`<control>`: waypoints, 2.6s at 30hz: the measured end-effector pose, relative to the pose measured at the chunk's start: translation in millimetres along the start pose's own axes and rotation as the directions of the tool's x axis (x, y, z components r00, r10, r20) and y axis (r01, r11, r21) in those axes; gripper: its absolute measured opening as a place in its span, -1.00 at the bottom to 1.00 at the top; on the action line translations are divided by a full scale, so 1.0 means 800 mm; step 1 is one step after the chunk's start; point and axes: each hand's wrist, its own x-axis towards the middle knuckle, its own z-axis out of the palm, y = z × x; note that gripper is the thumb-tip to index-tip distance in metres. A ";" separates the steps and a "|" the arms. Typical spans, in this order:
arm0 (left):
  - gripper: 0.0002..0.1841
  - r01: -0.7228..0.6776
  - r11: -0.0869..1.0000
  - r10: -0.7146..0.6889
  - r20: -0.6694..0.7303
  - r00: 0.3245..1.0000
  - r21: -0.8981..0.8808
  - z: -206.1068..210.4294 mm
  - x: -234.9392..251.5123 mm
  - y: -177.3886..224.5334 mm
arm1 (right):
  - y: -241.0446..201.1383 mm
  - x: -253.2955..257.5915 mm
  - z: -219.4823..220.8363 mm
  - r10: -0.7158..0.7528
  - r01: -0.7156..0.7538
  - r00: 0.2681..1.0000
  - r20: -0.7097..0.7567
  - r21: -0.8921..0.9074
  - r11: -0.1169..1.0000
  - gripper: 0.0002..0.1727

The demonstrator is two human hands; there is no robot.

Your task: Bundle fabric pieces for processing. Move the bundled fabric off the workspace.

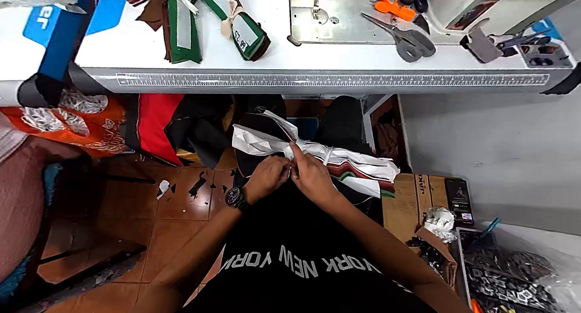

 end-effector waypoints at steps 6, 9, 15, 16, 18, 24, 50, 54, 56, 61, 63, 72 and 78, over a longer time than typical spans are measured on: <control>-0.89 -0.005 1.000 0.005 0.006 1.000 0.023 -0.006 -0.002 0.003 | 0.001 0.000 -0.006 0.014 -0.014 1.000 0.010 -0.038 0.999 -0.34; -0.89 0.030 1.000 -0.030 0.007 1.000 0.009 -0.008 0.001 0.008 | 0.017 -0.011 -0.022 0.102 -0.104 0.993 -0.061 -0.031 0.994 -0.36; -0.89 0.007 1.000 -0.007 -0.013 1.000 -0.020 -0.005 -0.004 0.000 | 0.005 0.003 0.001 -0.079 0.080 0.997 -0.023 0.059 0.995 -0.27; -0.90 0.014 1.000 -0.014 -0.013 1.000 -0.012 -0.007 -0.002 0.001 | 0.005 0.004 0.006 -0.112 0.113 0.993 -0.036 0.030 0.993 -0.29; -0.90 0.009 1.000 -0.009 -0.025 1.000 -0.003 -0.006 -0.002 0.002 | 0.002 0.004 0.007 -0.126 0.125 0.992 -0.008 -0.040 0.991 -0.33; -0.91 0.003 1.000 -0.003 -0.036 0.999 -0.009 -0.001 -0.006 -0.005 | 0.019 -0.004 0.004 -0.174 0.172 0.983 -0.058 -0.037 0.984 -0.48; -0.90 0.031 1.000 -0.031 -0.024 0.999 0.001 -0.008 -0.001 0.009 | 0.015 -0.008 -0.006 -0.111 0.109 0.993 -0.039 -0.066 0.992 -0.40; -0.88 0.045 0.999 -0.045 -0.026 0.999 -0.011 -0.008 -0.004 0.008 | 0.015 -0.015 -0.018 -0.066 0.064 0.994 -0.087 -0.024 0.998 -0.45; -0.88 0.038 0.999 -0.039 -0.027 0.999 -0.015 -0.008 -0.003 0.009 | 0.014 -0.011 -0.009 -0.121 0.120 0.990 -0.078 -0.018 0.993 -0.39; -0.89 0.051 0.999 -0.051 -0.026 0.998 -0.009 -0.006 -0.004 0.008 | 0.019 -0.017 -0.022 -0.013 0.016 0.999 -0.051 0.060 0.998 -0.40; -0.89 0.056 0.998 -0.056 -0.032 0.998 -0.001 -0.007 -0.004 0.008 | 0.029 -0.028 -0.037 0.094 -0.084 0.990 -0.108 0.092 0.992 -0.40; -0.71 0.166 0.979 -0.181 0.133 0.975 0.114 -0.004 0.005 0.017 | 0.020 -0.008 -0.026 -0.030 0.035 0.997 0.064 -0.082 0.996 -0.67; -0.89 0.484 0.757 -0.412 0.254 0.875 -0.438 -0.046 0.019 0.024 | 0.045 0.043 -0.037 -0.004 0.005 0.942 0.336 -0.001 1.000 -0.68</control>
